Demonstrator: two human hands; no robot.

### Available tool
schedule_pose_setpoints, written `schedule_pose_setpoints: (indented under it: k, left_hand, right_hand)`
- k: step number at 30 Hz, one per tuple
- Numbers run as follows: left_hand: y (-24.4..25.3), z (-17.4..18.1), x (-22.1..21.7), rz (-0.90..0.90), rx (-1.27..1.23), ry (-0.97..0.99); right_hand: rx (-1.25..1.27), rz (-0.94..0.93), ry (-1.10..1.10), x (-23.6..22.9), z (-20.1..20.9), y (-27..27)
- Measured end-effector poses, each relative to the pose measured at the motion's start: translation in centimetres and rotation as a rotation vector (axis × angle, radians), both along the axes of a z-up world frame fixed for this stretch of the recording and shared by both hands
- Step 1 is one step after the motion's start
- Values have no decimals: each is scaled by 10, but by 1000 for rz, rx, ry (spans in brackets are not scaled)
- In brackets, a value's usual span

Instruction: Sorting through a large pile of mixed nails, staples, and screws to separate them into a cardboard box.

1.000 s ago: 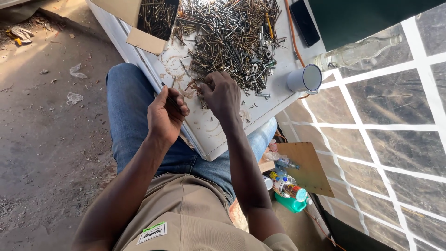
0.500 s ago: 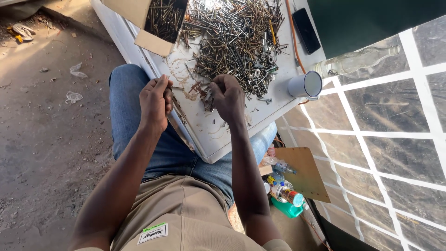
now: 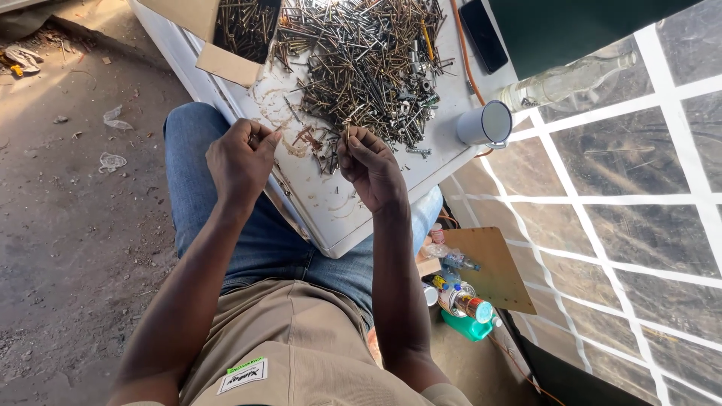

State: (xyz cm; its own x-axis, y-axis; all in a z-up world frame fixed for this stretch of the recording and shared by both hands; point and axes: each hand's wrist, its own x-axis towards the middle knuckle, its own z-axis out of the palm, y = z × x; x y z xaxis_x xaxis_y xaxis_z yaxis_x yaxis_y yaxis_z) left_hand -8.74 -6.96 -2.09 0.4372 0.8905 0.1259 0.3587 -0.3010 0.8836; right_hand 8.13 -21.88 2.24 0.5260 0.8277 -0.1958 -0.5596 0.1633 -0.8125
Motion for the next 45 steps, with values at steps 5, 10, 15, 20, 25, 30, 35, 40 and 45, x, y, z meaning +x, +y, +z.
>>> schedule_pose_setpoints:
  k: [5, 10, 15, 20, 25, 30, 35, 40, 45]
  left_hand:
    - [1, 4, 12, -105, -251, -191]
    - [-29, 52, 16, -202, -1022, -593]
    - [-49, 54, 27, -282, -1173, -750]
    - [-54, 44, 29, -290, -1133, -752]
    - [-58, 33, 29, -304, -1054, -757]
    - [-59, 34, 29, -341, -926, -715]
    - [-57, 38, 27, -356, -1046, -794]
    - [-52, 29, 27, -305, -1183, -912]
    - [-42, 13, 24, -195, -1348, -1090]
  right_hand:
    - [-8, -22, 16, -5, -3, -3]
    - [-71, -129, -114, -26, 4, 2]
    - [-146, -211, -333, -47, 15, 7]
    - [-201, -270, -404, -54, 24, 5]
    - [-226, -288, -361, -51, 20, 3]
    - [-267, -253, -312, -45, 14, -3]
    - [-313, -281, -416, -48, 33, -3]
    - [-343, -216, -518, -49, 44, -1]
    - [-424, -265, -664, -41, 44, -1]
